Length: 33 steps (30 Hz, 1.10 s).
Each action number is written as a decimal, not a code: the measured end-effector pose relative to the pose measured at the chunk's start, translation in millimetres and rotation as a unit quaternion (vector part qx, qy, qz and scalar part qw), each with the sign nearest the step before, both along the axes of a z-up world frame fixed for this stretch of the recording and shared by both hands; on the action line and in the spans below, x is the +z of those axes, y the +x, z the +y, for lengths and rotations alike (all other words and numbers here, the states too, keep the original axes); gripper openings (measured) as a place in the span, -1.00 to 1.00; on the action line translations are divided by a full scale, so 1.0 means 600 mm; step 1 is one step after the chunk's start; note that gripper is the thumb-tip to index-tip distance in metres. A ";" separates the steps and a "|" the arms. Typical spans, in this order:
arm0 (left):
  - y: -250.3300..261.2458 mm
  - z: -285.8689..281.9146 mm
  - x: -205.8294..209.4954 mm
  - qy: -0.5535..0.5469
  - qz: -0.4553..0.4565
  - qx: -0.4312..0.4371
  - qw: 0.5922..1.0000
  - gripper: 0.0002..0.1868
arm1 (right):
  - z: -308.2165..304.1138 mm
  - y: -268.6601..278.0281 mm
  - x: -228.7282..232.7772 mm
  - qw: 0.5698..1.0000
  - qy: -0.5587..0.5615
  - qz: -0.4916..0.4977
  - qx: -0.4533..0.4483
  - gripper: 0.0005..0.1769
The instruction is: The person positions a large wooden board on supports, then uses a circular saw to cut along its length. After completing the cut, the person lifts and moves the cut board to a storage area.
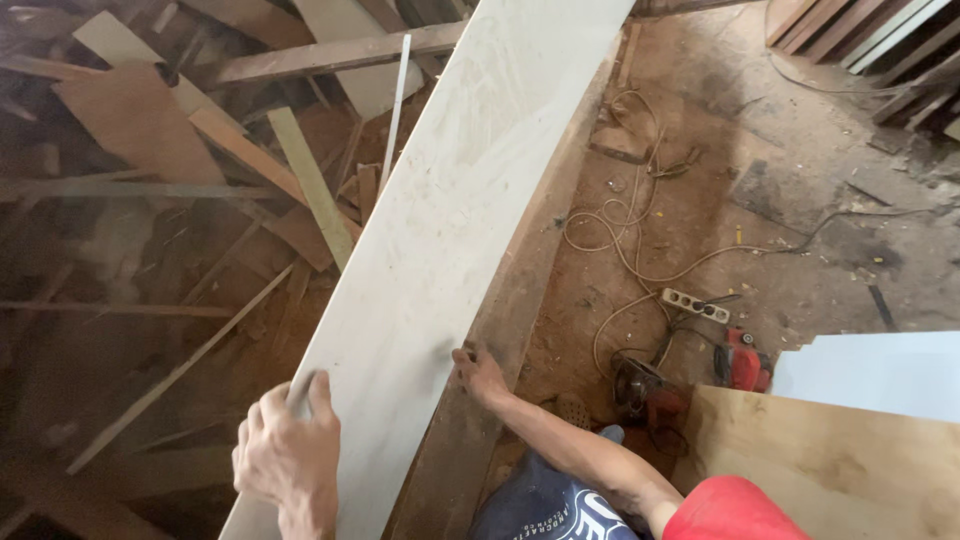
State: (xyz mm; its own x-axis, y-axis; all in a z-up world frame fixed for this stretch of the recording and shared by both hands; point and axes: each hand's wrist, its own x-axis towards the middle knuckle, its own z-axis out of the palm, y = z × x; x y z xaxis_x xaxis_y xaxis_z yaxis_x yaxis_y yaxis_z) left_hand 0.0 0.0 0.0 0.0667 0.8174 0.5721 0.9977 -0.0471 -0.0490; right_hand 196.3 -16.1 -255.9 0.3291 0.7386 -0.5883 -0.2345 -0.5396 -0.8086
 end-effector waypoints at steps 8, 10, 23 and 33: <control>0.012 0.076 -0.041 0.005 0.013 -0.003 1.000 -0.45 | 0.032 0.038 -0.072 0.999 0.024 -0.042 -0.013 -0.23; 0.007 0.084 -0.050 0.025 0.009 0.000 1.000 -0.40 | 0.031 0.050 -0.064 0.999 0.010 -0.043 0.017 -0.14; -0.046 0.154 -0.076 -0.124 -0.082 0.050 0.988 -0.35 | 0.031 0.140 -0.059 0.958 0.060 0.090 -0.264 -0.33; -0.123 0.216 -0.336 -0.305 -0.134 0.103 0.937 -0.38 | -0.057 0.128 -0.074 0.937 0.020 -0.101 -0.334 -0.53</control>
State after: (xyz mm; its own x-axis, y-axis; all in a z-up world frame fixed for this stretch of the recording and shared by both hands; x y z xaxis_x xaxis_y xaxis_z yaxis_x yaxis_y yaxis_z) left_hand -74.0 129.5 -201.7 -0.2066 0.9779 -0.0327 0.9616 0.2092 0.1779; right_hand 273.0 -50.3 -300.0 0.8271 0.3484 -0.4410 -0.3491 -0.2964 -0.8890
